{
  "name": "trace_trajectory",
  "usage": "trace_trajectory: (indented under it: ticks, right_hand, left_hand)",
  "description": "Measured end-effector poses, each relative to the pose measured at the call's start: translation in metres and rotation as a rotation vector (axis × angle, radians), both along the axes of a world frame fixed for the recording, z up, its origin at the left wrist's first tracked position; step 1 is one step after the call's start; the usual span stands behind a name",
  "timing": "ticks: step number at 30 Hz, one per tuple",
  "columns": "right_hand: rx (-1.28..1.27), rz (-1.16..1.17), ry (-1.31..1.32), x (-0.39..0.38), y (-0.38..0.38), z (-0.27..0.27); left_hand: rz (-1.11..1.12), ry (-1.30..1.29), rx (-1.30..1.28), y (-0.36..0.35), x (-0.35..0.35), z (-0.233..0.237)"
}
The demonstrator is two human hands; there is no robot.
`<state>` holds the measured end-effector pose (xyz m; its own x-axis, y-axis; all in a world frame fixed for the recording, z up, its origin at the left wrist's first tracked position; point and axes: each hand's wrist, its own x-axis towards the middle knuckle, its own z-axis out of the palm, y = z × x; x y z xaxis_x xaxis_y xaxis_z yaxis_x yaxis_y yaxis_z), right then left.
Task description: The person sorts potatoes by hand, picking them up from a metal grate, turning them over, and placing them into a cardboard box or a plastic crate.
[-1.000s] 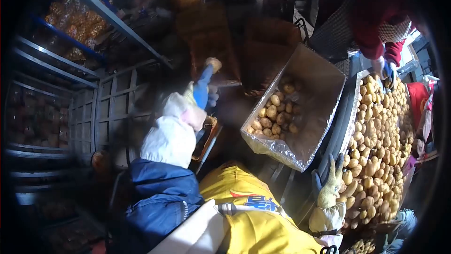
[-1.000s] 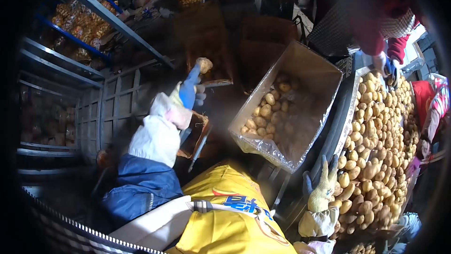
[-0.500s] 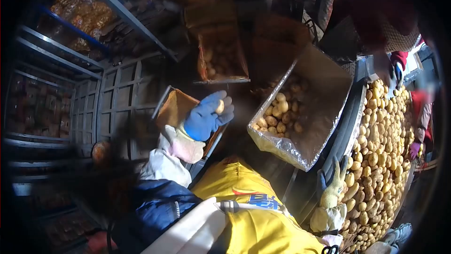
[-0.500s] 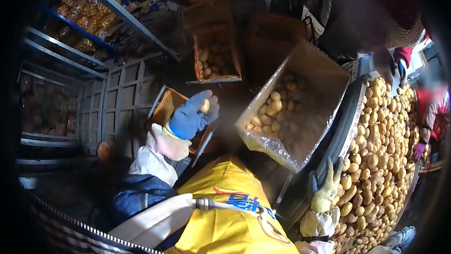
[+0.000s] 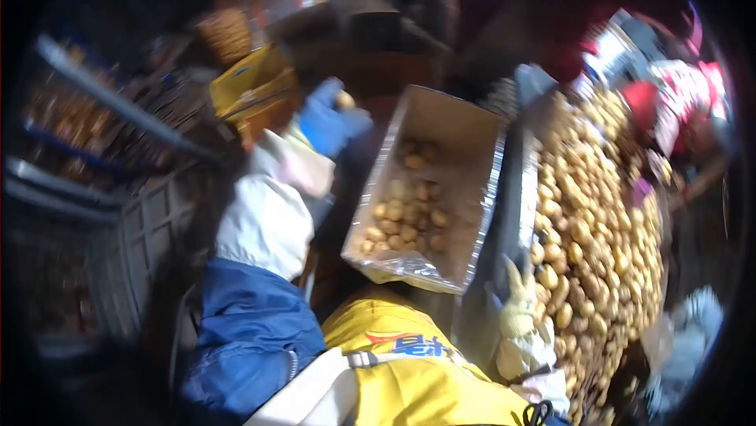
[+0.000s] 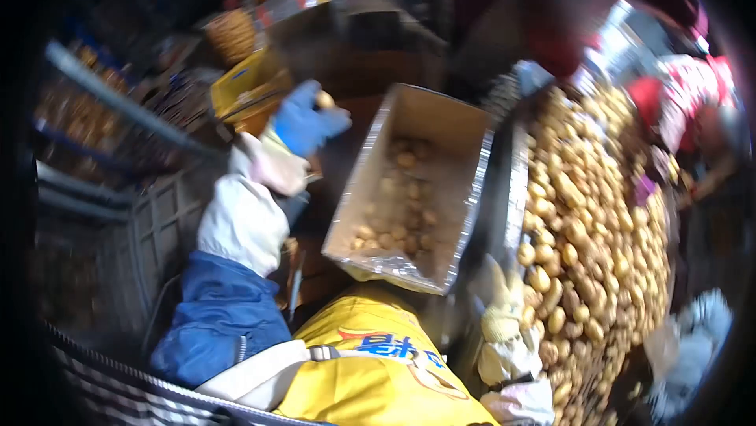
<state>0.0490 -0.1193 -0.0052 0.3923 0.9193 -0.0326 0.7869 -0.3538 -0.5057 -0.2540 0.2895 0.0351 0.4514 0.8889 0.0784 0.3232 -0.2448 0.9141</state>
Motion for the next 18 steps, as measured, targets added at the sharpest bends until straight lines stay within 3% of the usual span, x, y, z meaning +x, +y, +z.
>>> trace_trajectory:
  ticks: [1, 4, 6, 8, 9, 10, 12, 13, 15, 16, 18]
  right_hand:
    - [0.019, 0.012, -0.060, -0.002, 0.001, 0.005]
    - [0.042, 0.022, -0.094, -0.003, 0.003, 0.013]
    - [0.120, 0.071, -0.095, 0.003, 0.002, 0.009]
    - [0.114, 0.059, -0.113, 0.007, 0.000, 0.004]
    - [0.047, 0.034, -0.070, 0.004, 0.001, 0.013]
    - [0.139, 0.030, -0.032, 0.004, 0.002, 0.017]
    - [0.048, 0.095, -0.114, 0.006, -0.010, 0.014]
    - [0.076, 0.100, -0.237, 0.002, -0.019, 0.031]
    - [0.080, -0.019, -0.303, 0.003, -0.052, 0.059]
    - [0.081, -0.079, -0.340, 0.001, -0.070, 0.072]
    - [-0.029, -0.234, -0.377, -0.003, -0.108, 0.096]
  left_hand:
    - [-0.087, -0.710, -0.439, 0.039, 0.013, -0.035]
    - [0.219, -0.488, -0.709, 0.037, 0.071, -0.002]
    - [0.198, -0.576, -0.607, 0.003, 0.112, -0.020]
    - [0.022, -0.667, -0.648, -0.033, 0.147, -0.032]
    - [-0.163, -0.513, -0.488, -0.055, 0.165, -0.042]
    - [-0.258, -0.386, -0.324, -0.092, 0.185, -0.037]
    - [-0.382, -0.154, -0.274, -0.163, 0.215, -0.008]
    - [-0.488, -0.022, -0.056, -0.191, 0.220, -0.001]
    - [-0.782, -0.074, 0.055, -0.237, 0.230, -0.020]
    - [-0.940, -0.158, 0.395, -0.249, 0.239, -0.051]
    - [-1.158, 0.059, 0.418, -0.284, 0.242, -0.007]
